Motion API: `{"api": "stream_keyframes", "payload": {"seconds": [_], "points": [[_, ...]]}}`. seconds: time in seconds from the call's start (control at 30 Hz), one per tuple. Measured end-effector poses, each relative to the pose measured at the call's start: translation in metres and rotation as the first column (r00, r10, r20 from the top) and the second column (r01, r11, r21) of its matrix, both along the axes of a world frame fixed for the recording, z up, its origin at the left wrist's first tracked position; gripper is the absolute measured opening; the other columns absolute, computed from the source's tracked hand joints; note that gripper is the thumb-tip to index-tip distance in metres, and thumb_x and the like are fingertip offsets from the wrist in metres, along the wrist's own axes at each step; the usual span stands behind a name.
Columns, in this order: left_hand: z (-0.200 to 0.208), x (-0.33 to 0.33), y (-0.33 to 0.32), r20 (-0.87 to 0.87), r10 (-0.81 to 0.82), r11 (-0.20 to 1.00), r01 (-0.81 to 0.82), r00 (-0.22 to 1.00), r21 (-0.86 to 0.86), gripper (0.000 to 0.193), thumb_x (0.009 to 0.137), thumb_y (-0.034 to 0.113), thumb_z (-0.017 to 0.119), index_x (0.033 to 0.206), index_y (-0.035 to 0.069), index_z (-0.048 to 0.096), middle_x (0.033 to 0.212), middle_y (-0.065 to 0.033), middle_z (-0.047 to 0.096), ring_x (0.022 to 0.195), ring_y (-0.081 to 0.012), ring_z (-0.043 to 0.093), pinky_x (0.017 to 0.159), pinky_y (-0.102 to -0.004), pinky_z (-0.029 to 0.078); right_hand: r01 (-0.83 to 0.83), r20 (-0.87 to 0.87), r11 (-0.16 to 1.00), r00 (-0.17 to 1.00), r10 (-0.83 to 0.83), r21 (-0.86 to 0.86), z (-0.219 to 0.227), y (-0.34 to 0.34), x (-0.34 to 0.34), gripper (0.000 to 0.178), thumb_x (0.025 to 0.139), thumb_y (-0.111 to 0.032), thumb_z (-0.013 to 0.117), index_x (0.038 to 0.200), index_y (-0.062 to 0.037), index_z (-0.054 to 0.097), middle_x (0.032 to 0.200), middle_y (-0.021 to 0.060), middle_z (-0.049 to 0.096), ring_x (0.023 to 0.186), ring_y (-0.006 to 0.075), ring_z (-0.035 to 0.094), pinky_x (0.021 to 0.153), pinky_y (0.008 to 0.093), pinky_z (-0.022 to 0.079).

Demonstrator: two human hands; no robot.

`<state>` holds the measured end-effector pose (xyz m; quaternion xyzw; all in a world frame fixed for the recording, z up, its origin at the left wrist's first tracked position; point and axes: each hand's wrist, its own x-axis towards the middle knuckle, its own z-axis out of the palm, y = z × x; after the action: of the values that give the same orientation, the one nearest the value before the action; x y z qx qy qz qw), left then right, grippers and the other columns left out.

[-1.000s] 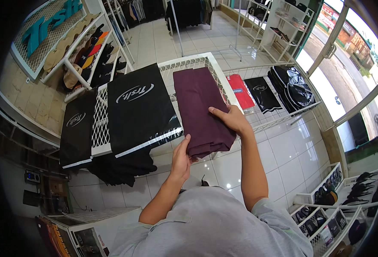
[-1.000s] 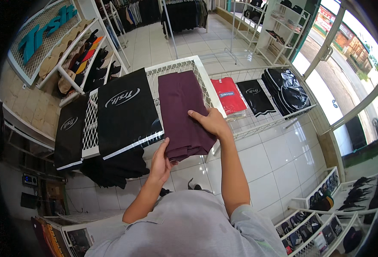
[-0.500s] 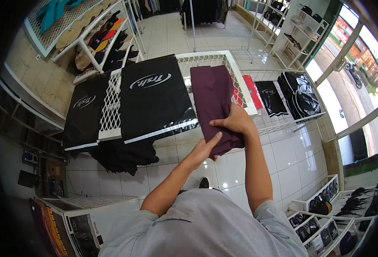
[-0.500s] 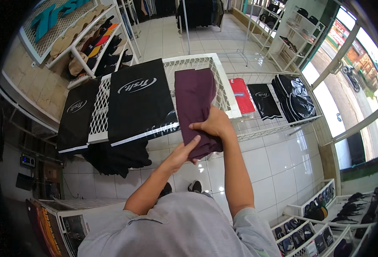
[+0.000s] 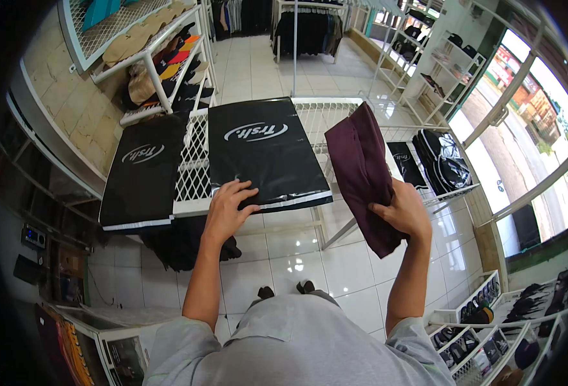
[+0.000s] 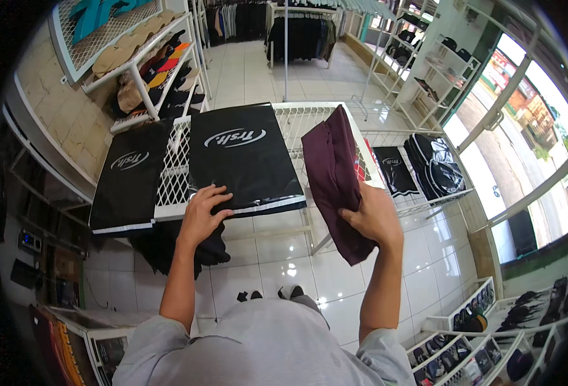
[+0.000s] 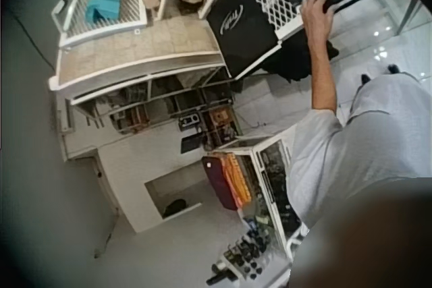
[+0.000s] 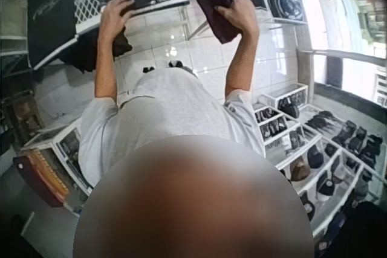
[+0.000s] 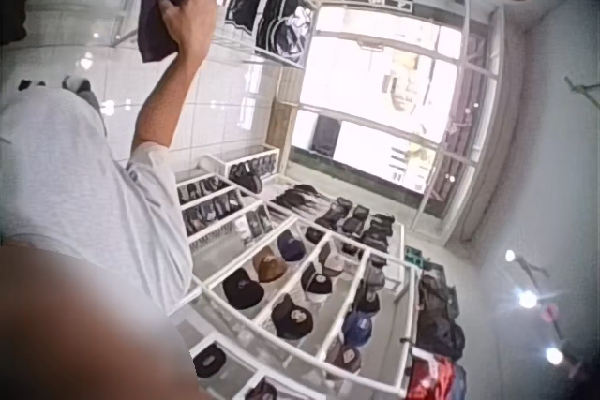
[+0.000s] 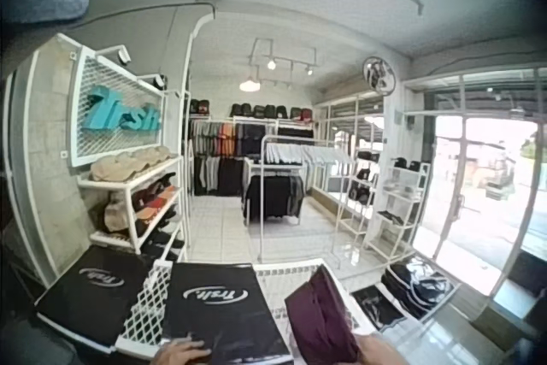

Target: Picking up folded t-shirts from a stack and placing them into individual plastic shipping bags at a retail counter.

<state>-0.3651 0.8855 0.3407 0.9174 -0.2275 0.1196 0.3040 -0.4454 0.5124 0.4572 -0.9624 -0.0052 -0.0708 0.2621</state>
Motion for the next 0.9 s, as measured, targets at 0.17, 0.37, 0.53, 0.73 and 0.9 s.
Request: {"api": "stream_keyframes", "payload": {"seconds": [0.17, 0.37, 0.53, 0.73, 0.9], "points": [[-0.013, 0.006, 0.005, 0.086, -0.062, 0.997, 0.066, 0.994, -0.041, 0.027, 0.083, 0.021, 0.08, 0.107, 0.009, 0.08, 0.125, -0.0067, 0.071, 0.124, -0.0309, 0.059, 0.106, -0.0452, 0.045, 0.022, -0.053, 1.0, 0.998, -0.023, -0.02, 0.025, 0.029, -0.033, 0.053, 0.068, -0.012, 0.082, 0.119, -0.0058, 0.066, 0.099, 0.0232, 0.071, 0.096, 0.0458, 0.065, 0.084, 0.0499, 0.052], [0.001, 0.015, -0.005, 0.08, -0.029, 0.991, 0.039, 0.996, -0.132, 0.018, 0.089, 0.02, 0.075, 0.1, 0.007, 0.08, 0.094, -0.0085, 0.068, 0.092, -0.0274, 0.065, 0.079, -0.0398, 0.053, -0.089, -0.03, 0.996, 0.996, 0.089, 0.001, 0.029, 0.051, -0.06, 0.054, 0.069, -0.014, 0.082, 0.121, -0.0068, 0.067, 0.098, 0.0233, 0.07, 0.094, 0.0461, 0.063, 0.084, 0.0501, 0.051], [-0.002, 0.029, -0.018, -0.026, -0.072, 0.994, 0.069, 0.997, -0.085, 0.019, 0.086, 0.018, 0.079, 0.099, 0.005, 0.08, 0.09, -0.0116, 0.068, 0.088, -0.03, 0.068, 0.077, -0.0402, 0.053, -0.159, -0.03, 0.987, 0.987, 0.16, 0.032, 0.027, 0.059, -0.06, 0.052, 0.07, -0.015, 0.081, 0.119, -0.0065, 0.067, 0.1, 0.0229, 0.069, 0.095, 0.0459, 0.063, 0.085, 0.0496, 0.051], [0.007, 0.043, -0.015, -0.248, -0.222, 0.966, 0.178, 0.943, -0.189, 0.027, 0.081, 0.018, 0.085, 0.101, 0.002, 0.079, 0.089, -0.0127, 0.074, 0.08, -0.0243, 0.073, 0.076, -0.0344, 0.057, -0.108, -0.042, 0.993, 0.993, 0.11, 0.057, 0.026, 0.06, -0.073, 0.055, 0.069, -0.01, 0.083, 0.121, -0.0017, 0.068, 0.096, 0.0221, 0.073, 0.085, 0.0397, 0.07, 0.081, 0.043, 0.055], [0.008, 0.045, -0.01, -0.27, -0.255, 0.962, 0.215, 0.928, -0.171, 0.03, 0.079, 0.019, 0.085, 0.104, 0.002, 0.079, 0.091, -0.0124, 0.072, 0.081, -0.0234, 0.072, 0.076, -0.0337, 0.058, -0.037, -0.066, 0.998, 0.997, 0.039, 0.041, 0.018, 0.054, -0.078, 0.05, 0.068, -0.009, 0.08, 0.117, -0.0056, 0.07, 0.096, 0.0227, 0.072, 0.09, 0.0455, 0.066, 0.08, 0.0471, 0.053]]}}
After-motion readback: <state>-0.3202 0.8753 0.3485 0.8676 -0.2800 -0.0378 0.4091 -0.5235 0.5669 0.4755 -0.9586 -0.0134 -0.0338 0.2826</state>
